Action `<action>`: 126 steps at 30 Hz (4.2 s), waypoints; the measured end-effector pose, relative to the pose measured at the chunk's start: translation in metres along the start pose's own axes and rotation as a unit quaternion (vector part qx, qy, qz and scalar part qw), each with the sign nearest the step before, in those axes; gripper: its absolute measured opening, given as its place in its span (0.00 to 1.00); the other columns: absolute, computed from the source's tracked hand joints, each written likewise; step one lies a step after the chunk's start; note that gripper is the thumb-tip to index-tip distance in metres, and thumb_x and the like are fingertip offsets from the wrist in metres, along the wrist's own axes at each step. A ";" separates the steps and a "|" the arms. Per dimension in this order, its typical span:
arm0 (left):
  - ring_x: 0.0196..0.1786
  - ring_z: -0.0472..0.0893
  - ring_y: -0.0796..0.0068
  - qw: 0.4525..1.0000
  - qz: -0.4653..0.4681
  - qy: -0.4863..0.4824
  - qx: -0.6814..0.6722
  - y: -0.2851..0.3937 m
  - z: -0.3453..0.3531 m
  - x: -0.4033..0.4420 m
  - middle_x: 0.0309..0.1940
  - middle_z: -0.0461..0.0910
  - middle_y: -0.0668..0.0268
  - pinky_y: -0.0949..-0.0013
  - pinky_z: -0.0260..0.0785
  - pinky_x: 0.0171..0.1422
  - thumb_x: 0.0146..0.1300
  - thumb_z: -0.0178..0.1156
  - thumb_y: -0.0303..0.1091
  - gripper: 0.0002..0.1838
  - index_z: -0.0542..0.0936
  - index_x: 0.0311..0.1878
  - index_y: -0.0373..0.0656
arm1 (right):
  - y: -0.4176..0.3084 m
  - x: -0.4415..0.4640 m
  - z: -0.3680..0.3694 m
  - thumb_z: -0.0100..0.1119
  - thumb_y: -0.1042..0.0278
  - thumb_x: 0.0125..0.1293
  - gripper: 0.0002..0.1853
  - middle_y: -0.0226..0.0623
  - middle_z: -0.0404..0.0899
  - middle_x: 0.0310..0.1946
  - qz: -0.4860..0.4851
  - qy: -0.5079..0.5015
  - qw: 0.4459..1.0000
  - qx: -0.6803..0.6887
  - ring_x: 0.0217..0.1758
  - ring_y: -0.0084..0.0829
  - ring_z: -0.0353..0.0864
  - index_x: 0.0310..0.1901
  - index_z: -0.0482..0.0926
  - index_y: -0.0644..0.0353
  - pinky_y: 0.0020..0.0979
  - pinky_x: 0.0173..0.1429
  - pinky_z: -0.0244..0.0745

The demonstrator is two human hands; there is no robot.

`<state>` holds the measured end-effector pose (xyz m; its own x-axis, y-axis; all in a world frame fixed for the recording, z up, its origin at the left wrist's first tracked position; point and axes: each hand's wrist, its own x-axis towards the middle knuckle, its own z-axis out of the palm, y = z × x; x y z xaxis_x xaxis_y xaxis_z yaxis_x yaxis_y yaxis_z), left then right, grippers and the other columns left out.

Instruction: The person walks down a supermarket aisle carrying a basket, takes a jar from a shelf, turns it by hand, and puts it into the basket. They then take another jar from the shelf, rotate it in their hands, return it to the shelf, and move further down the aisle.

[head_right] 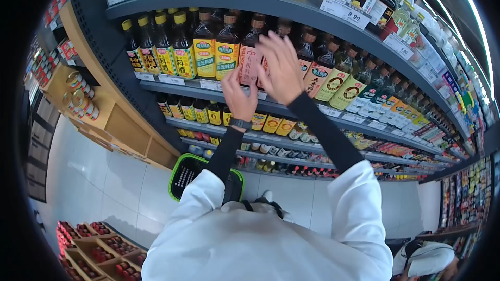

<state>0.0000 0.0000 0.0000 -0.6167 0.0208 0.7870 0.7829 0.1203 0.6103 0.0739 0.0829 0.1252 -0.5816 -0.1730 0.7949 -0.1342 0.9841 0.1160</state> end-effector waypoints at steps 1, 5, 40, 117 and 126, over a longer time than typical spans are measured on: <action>0.54 0.66 0.52 1.000 0.003 0.020 -0.018 0.005 -0.009 -0.002 0.48 0.67 0.52 0.56 0.57 0.59 0.51 0.61 0.26 0.25 0.67 0.54 0.35 | -0.011 -0.018 -0.003 0.57 0.75 0.52 0.14 0.44 0.73 0.47 -0.004 0.033 0.999 0.009 0.54 0.44 0.70 0.43 0.73 0.63 0.48 0.62 0.58; 0.50 0.69 0.52 0.999 -0.045 0.010 -0.028 -0.015 -0.045 -0.072 0.45 0.68 0.53 0.58 0.61 0.55 0.51 0.56 0.23 0.19 0.69 0.49 0.34 | -0.052 -0.136 0.025 0.55 0.78 0.53 0.07 0.39 0.77 0.39 0.160 -0.022 0.978 0.134 0.49 0.44 0.73 0.35 0.74 0.62 0.42 0.57 0.62; 0.47 0.78 0.49 0.482 -0.813 -0.014 0.327 -0.373 -0.322 -0.610 0.42 0.78 0.47 0.59 0.70 0.52 0.51 0.58 0.38 0.24 0.70 0.48 0.33 | -0.185 -0.533 0.132 0.48 0.68 0.66 0.11 0.39 0.82 0.36 0.571 -0.605 0.504 0.234 0.43 0.29 0.82 0.40 0.77 0.65 0.27 0.49 0.74; 0.25 0.72 0.78 0.510 -0.724 -0.451 -0.110 0.064 -0.011 -0.516 0.24 0.74 0.69 0.70 0.64 0.30 0.53 0.65 0.44 0.16 0.78 0.37 0.41 | 0.053 -0.874 -0.127 0.45 0.63 0.62 0.15 0.32 0.83 0.24 0.718 -0.373 0.567 0.154 0.24 0.23 0.81 0.31 0.83 0.56 0.26 0.29 0.77; 0.39 0.76 0.75 0.486 -0.687 -0.487 -0.232 0.025 0.011 -0.562 0.37 0.78 0.68 0.73 0.67 0.49 0.62 0.56 0.41 0.15 0.78 0.44 0.41 | 0.086 -0.804 -0.170 0.37 0.48 0.66 0.25 0.32 0.83 0.26 0.734 -0.327 0.587 0.099 0.36 0.40 0.81 0.27 0.84 0.49 0.37 0.47 0.74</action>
<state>0.3654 0.0019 -0.4285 -0.1527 0.7252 -0.6714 -0.6291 0.4526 0.6320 0.6663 0.3136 -0.4022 -0.3617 0.8138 -0.4549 0.8439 0.0784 -0.5307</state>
